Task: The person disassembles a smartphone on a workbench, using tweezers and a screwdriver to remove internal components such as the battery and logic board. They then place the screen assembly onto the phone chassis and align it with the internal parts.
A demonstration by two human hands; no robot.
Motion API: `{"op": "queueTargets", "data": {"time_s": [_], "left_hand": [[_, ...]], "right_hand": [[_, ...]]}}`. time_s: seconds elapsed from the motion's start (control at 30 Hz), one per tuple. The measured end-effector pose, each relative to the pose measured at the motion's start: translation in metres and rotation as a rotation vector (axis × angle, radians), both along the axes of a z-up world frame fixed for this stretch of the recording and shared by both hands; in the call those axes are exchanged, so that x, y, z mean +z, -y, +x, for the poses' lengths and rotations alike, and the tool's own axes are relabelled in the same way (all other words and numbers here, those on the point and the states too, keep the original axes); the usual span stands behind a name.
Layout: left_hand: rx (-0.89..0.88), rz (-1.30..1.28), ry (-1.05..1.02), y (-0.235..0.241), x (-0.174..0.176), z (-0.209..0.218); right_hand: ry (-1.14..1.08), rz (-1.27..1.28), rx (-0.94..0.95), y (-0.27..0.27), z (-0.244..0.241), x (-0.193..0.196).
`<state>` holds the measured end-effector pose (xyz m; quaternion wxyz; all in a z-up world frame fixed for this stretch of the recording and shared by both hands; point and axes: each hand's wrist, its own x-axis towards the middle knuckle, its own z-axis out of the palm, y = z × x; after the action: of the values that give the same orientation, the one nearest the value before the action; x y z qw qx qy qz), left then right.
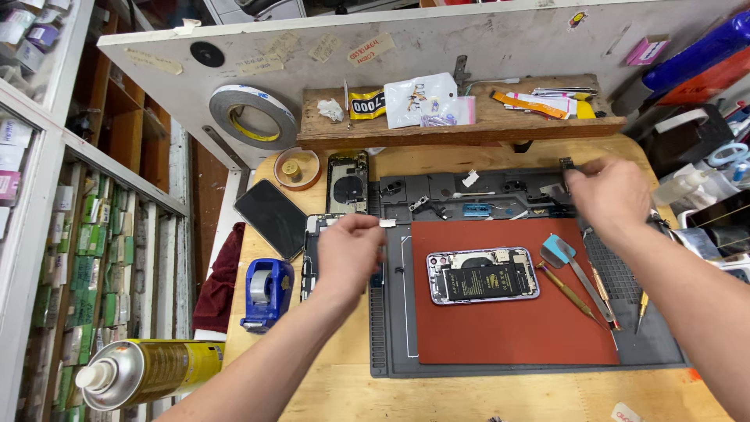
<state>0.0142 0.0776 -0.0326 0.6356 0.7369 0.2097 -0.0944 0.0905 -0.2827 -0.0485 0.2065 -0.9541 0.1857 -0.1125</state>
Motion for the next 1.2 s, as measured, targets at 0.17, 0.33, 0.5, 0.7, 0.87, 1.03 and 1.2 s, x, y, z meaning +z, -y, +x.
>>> {"op": "queueTargets", "data": {"time_s": [0.17, 0.33, 0.5, 0.7, 0.87, 1.03, 1.2], "left_hand": [[0.011, 0.701, 0.210, -0.049, 0.018, -0.019], [-0.238, 1.072, 0.209, -0.041, 0.027, -0.049], [-0.325, 1.240, 0.099, -0.036, 0.030, -0.060], [-0.376, 1.235, 0.032, -0.046, 0.026, -0.063], [-0.386, 1.218, 0.026, -0.048, 0.025, -0.062], [-0.408, 1.233, 0.040, -0.049, 0.022, -0.061], [-0.416, 1.246, 0.040, -0.049, 0.023, -0.058]], "right_hand": [[0.132, 0.182, 0.426, -0.101, -0.029, 0.008], [-0.237, 0.188, 0.727, -0.210, -0.060, 0.016], [-0.294, 0.044, 0.782, -0.257, -0.065, 0.028], [-0.451, -0.083, 0.818, -0.278, -0.063, 0.040], [-0.521, -0.131, 0.796, -0.283, -0.067, 0.044], [-0.507, -0.139, 0.780, -0.279, -0.067, 0.044], [-0.487, -0.132, 0.750, -0.276, -0.072, 0.041]]}}
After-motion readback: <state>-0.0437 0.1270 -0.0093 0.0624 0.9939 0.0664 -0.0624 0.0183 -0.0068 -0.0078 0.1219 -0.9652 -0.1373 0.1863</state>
